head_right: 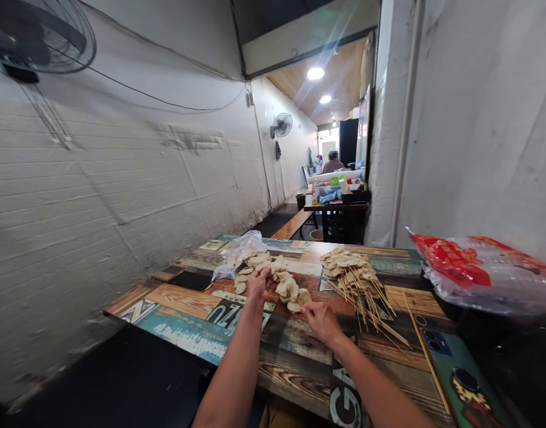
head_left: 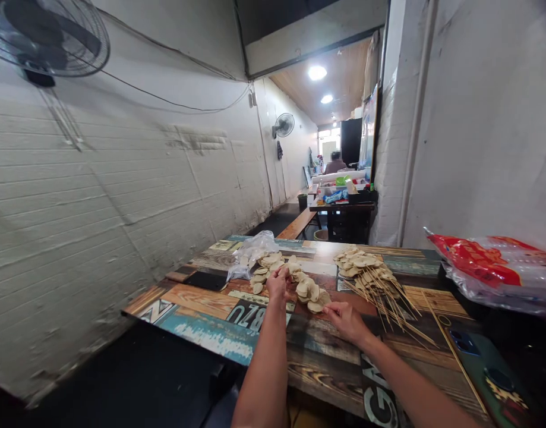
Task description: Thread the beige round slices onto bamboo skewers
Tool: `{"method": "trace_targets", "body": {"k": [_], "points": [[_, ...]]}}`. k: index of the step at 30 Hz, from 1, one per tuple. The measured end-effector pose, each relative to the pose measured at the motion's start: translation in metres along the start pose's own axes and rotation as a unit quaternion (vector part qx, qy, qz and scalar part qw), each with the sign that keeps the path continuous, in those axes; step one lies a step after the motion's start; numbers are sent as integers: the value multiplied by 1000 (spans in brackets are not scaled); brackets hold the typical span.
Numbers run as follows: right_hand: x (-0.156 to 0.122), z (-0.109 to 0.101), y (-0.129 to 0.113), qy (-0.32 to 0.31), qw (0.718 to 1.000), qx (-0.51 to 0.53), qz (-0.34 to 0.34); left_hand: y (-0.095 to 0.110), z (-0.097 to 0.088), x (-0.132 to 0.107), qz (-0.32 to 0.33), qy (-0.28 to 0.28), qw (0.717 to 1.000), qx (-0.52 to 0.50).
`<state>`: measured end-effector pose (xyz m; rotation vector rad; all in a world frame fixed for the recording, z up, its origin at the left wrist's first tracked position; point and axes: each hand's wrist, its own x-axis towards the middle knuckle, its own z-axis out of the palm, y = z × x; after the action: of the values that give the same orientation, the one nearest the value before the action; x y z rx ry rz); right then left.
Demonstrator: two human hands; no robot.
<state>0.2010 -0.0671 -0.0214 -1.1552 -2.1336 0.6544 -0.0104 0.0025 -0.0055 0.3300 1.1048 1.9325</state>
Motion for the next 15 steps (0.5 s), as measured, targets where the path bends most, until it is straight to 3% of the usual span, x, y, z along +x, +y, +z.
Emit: {"method": "trace_targets", "body": {"k": [8, 15], "points": [[0, 0, 0, 6, 997, 82, 12, 0, -2, 3, -69, -17, 995, -64], [-1, -2, 2, -21, 993, 111, 34, 2, -1, 1, -75, -33, 995, -51]]}}
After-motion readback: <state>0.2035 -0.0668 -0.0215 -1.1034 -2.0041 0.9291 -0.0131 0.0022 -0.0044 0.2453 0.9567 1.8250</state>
